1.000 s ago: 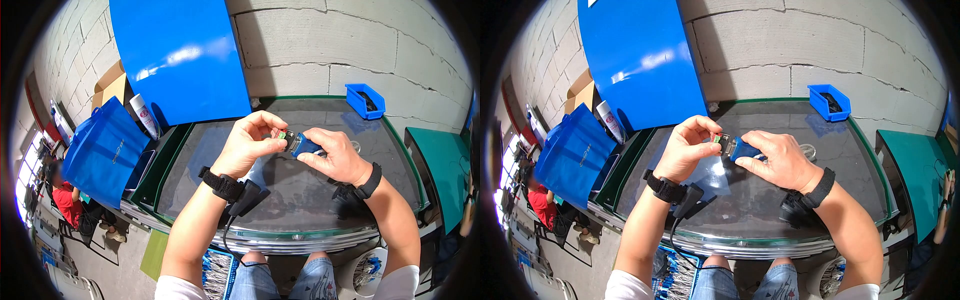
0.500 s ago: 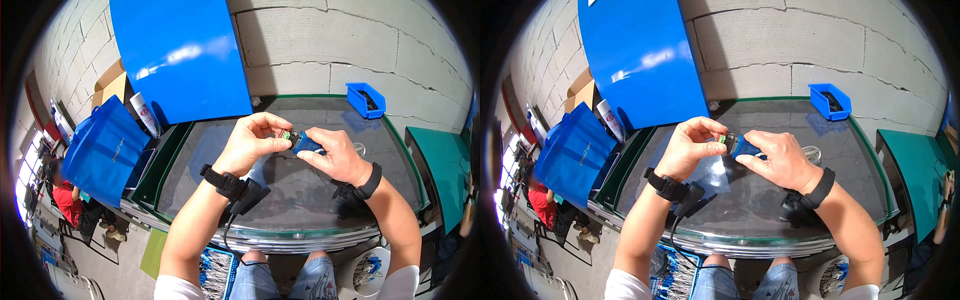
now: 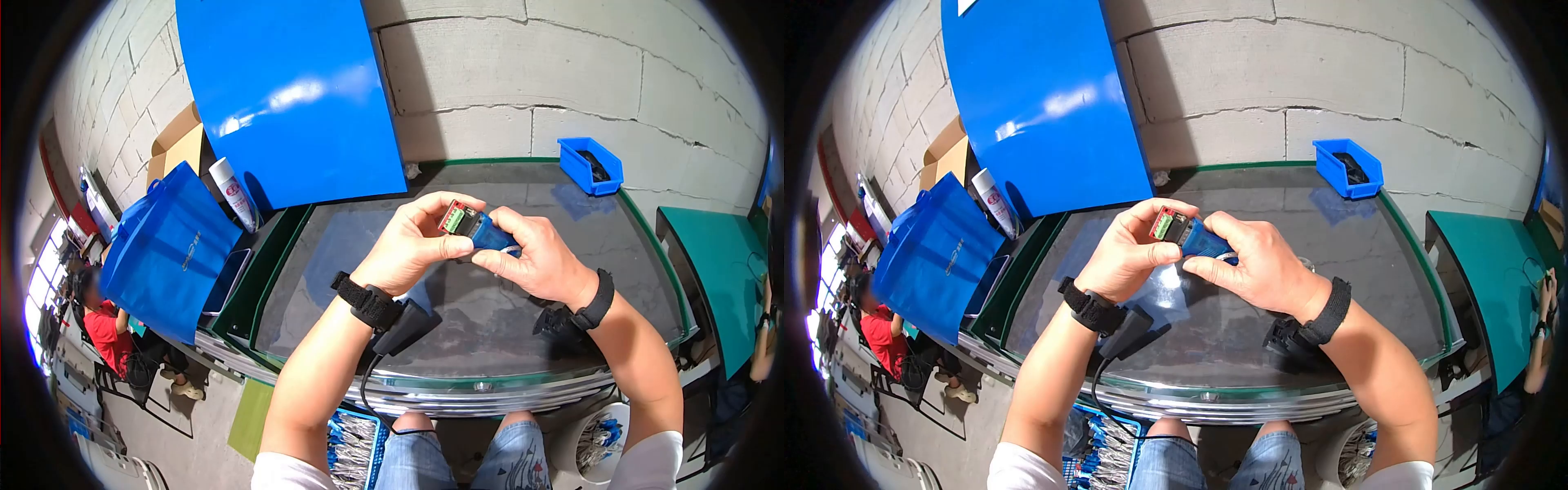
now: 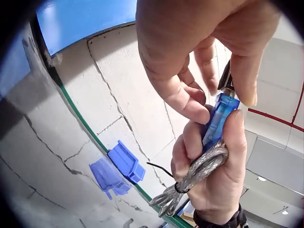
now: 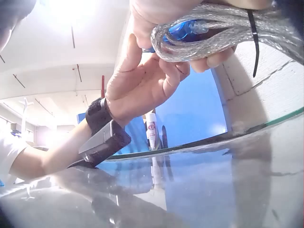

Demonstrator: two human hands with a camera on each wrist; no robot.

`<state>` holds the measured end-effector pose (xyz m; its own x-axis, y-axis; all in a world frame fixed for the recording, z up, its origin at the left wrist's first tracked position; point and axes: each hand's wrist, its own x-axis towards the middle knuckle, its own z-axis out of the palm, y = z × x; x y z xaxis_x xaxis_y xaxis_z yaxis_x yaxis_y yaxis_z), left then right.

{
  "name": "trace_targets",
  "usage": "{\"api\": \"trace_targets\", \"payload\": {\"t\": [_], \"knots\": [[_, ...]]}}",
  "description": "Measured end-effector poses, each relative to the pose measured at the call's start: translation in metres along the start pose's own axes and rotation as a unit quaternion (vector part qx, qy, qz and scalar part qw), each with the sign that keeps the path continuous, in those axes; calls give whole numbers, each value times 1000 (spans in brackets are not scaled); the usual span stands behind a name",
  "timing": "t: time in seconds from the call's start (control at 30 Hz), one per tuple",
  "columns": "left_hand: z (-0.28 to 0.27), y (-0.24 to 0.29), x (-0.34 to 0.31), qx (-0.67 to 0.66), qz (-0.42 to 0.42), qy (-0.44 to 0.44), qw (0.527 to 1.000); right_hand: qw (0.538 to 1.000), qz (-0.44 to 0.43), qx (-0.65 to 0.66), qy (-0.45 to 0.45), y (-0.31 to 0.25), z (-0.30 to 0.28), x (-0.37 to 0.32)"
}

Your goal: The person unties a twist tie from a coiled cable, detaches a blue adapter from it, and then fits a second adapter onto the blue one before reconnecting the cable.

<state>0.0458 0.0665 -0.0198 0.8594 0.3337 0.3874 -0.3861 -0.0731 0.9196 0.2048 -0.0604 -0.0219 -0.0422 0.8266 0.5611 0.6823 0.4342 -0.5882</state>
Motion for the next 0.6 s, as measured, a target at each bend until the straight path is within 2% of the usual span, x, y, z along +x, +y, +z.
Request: {"api": "trace_targets", "payload": {"t": [0.03,0.1,0.13,0.23,0.33,0.47,0.53,0.57,0.6], "knots": [[0,-1,0,0,-1,0,1000,1000,1,1,0,0,1,0],[-2,-3,1,-71,25,30,997,995,-89,-31,42,1,2,1],[-2,-4,1,-85,34,59,994,995,-89,-30,42,2,2,1],[-8,-5,3,-97,20,73,992,986,-121,-76,83,5,2,3],[-9,-7,6,-111,21,82,990,995,-59,-63,54,6,-2,2],[-14,-13,6,-157,11,98,983,994,-53,-58,77,5,-1,0],[-12,-12,4,-155,19,83,984,991,39,125,38,4,-1,1],[-10,-11,3,-154,28,69,985,991,40,125,37,5,0,1],[-7,-9,2,-155,28,69,985,982,46,182,18,8,2,2]]}}
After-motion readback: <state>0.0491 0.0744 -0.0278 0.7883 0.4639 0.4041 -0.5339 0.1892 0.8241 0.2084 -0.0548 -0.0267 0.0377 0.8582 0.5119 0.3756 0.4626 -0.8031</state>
